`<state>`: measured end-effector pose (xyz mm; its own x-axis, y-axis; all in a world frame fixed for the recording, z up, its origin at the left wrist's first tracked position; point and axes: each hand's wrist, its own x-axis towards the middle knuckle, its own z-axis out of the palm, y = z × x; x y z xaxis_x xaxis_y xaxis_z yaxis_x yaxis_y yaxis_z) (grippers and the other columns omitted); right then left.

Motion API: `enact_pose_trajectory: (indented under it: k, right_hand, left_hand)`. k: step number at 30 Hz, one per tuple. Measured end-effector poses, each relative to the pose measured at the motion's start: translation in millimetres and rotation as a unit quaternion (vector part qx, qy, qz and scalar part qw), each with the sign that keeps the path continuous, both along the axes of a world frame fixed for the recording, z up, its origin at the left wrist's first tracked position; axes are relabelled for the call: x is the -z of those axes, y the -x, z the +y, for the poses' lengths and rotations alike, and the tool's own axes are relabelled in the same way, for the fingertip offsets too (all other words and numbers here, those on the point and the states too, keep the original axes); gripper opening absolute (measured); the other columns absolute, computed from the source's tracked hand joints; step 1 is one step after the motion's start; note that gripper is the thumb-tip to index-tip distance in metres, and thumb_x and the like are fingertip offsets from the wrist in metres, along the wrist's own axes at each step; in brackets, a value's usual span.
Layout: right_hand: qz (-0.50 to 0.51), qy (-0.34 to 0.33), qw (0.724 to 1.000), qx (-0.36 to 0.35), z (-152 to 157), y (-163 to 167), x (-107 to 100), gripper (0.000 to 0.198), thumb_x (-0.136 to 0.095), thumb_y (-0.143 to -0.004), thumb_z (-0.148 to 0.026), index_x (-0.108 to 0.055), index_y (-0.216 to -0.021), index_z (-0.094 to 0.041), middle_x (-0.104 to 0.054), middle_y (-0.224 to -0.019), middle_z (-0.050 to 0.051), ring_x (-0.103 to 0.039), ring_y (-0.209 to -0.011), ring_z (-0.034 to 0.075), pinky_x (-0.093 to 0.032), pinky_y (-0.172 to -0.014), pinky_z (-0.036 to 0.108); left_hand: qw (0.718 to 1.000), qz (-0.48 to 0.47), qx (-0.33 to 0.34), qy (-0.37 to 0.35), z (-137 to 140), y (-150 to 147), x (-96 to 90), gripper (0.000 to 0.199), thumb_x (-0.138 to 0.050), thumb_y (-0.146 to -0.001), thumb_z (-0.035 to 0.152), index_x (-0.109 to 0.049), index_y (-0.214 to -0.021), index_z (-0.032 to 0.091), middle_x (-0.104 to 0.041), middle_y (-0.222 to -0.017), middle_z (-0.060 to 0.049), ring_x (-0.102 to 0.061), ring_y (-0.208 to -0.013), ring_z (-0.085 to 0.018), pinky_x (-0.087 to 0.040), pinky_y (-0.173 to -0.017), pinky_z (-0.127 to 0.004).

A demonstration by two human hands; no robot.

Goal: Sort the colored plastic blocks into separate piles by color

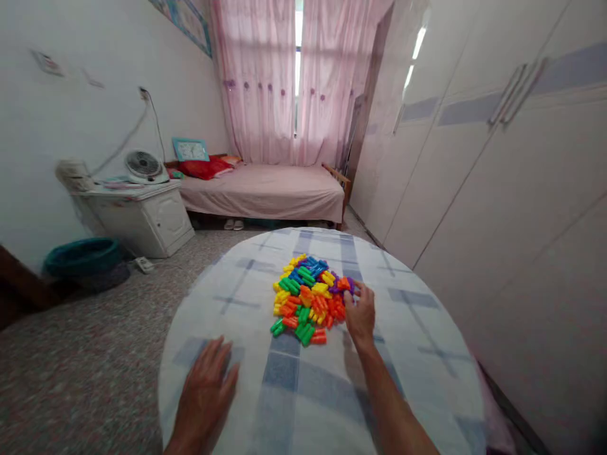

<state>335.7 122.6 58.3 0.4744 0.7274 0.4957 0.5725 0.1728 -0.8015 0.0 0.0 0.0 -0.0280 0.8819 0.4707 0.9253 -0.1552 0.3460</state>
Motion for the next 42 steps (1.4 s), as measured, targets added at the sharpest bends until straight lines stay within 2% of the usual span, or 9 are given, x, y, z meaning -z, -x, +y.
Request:
enact_pose_trajectory:
  k: [3, 6, 9, 13, 20, 26, 30, 36, 42]
  right_hand:
    - [0.069, 0.024, 0.993, 0.091, 4.0, -28.6, 20.2, 0.046, -0.046, -0.073, -0.036, -0.058, -0.112, -0.014, -0.057, -0.109, 0.013, -0.055, -0.091, 0.022, -0.043, -0.086, 0.037]
    - [0.104, 0.04, 0.984, 0.139, 7.9, -44.6, 35.8, 0.045, -0.046, -0.072, -0.034, -0.058, -0.111, -0.014, -0.058, -0.107, 0.013, -0.056, -0.091, 0.022, -0.043, -0.086, 0.036]
    - [0.101, 0.04, 0.985, 0.138, 8.2, -46.5, 44.8, 0.045, -0.045, -0.074, -0.034, -0.057, -0.113, -0.015, -0.058, -0.108, 0.012, -0.057, -0.093, 0.022, -0.045, -0.083, 0.034]
    - [0.092, 0.045, 0.991, 0.088, 2.3, -43.0, 47.9, 0.046, -0.044, -0.077, -0.037, -0.055, -0.116, -0.015, -0.057, -0.112, 0.012, -0.059, -0.09, 0.02, -0.047, -0.076, 0.031]
    - [0.104, 0.076, 0.99, 0.061, 3.3, -46.0, 49.3, 0.043, -0.045, -0.078, -0.035, -0.055, -0.115, -0.016, -0.059, -0.11, 0.011, -0.06, -0.086, 0.02, -0.047, -0.077, 0.031]
    - [0.107, 0.076, 0.99, 0.051, 9.7, -46.1, 55.4, 0.041, -0.046, -0.08, -0.037, -0.057, -0.113, -0.017, -0.06, -0.109, 0.01, -0.06, -0.083, 0.019, -0.047, -0.077, 0.032]
    - [0.114, 0.091, 0.988, 0.042, 10.1, -45.6, 56.0, 0.04, -0.045, -0.08, -0.038, -0.057, -0.112, -0.017, -0.06, -0.108, 0.01, -0.061, -0.082, 0.019, -0.047, -0.078, 0.033]
    - [0.129, 0.108, 0.985, 0.029, 9.1, -43.6, 51.4, 0.039, -0.044, -0.081, -0.039, -0.057, -0.112, -0.018, -0.06, -0.107, 0.008, -0.061, -0.085, 0.02, -0.047, -0.079, 0.033]
    - [0.123, 0.124, 0.984, 0.021, 7.6, -43.5, 50.2, 0.04, -0.044, -0.081, -0.04, -0.057, -0.112, -0.018, -0.061, -0.112, 0.009, -0.061, -0.088, 0.021, -0.047, -0.081, 0.034]
  left_hand:
    - [0.994, -0.02, 0.082, 0.064, 11.8, -42.4, -16.6, 0.049, -0.051, -0.083, 0.04, -0.053, -0.128, 0.021, -0.047, -0.14, -0.011, -0.046, -0.128, -0.026, -0.042, -0.104, -0.044]
    - [0.985, -0.013, 0.119, 0.128, 28.1, -84.6, -33.2, 0.071, -0.065, -0.072, 0.04, -0.043, -0.137, 0.022, -0.034, -0.15, -0.013, -0.036, -0.135, -0.028, -0.038, -0.107, -0.044]
    - [0.982, 0.007, 0.103, 0.16, 45.1, -120.7, -42.6, 0.09, -0.073, -0.062, 0.042, -0.036, -0.142, 0.024, -0.025, -0.153, -0.014, -0.027, -0.139, -0.033, -0.034, -0.107, -0.048]
    - [0.991, 0.028, 0.058, 0.119, 59.2, -146.5, -35.2, 0.087, -0.071, -0.065, 0.043, -0.036, -0.142, 0.024, -0.024, -0.153, -0.015, -0.025, -0.139, -0.036, -0.033, -0.105, -0.052]
    - [0.995, 0.039, 0.091, -0.027, 73.1, -139.9, -15.6, 0.059, -0.062, -0.075, 0.03, -0.049, -0.132, 0.022, -0.034, -0.147, -0.014, -0.037, -0.132, -0.031, -0.041, -0.102, -0.046]
    - [0.984, 0.03, 0.152, -0.086, 91.4, -122.5, -9.6, 0.05, -0.056, -0.074, 0.013, -0.058, -0.123, 0.024, -0.053, -0.13, -0.012, -0.051, -0.119, -0.028, -0.048, -0.097, -0.044]
    - [0.977, -0.011, 0.192, -0.094, 93.5, -111.1, -7.4, 0.047, -0.057, -0.075, 0.012, -0.06, -0.121, 0.024, -0.055, -0.128, -0.011, -0.055, -0.116, -0.026, -0.052, -0.094, -0.04]
    - [0.975, -0.077, 0.195, -0.075, 101.8, -111.8, -50.7, 0.047, -0.057, -0.079, 0.014, -0.056, -0.123, 0.029, -0.051, -0.13, -0.007, -0.056, -0.116, -0.022, -0.053, -0.092, -0.033]
    - [0.971, -0.033, 0.232, -0.057, 161.6, -144.2, -96.9, 0.047, -0.057, -0.076, 0.011, -0.059, -0.12, 0.024, -0.051, -0.131, -0.009, -0.051, -0.121, -0.024, -0.046, -0.101, -0.041]
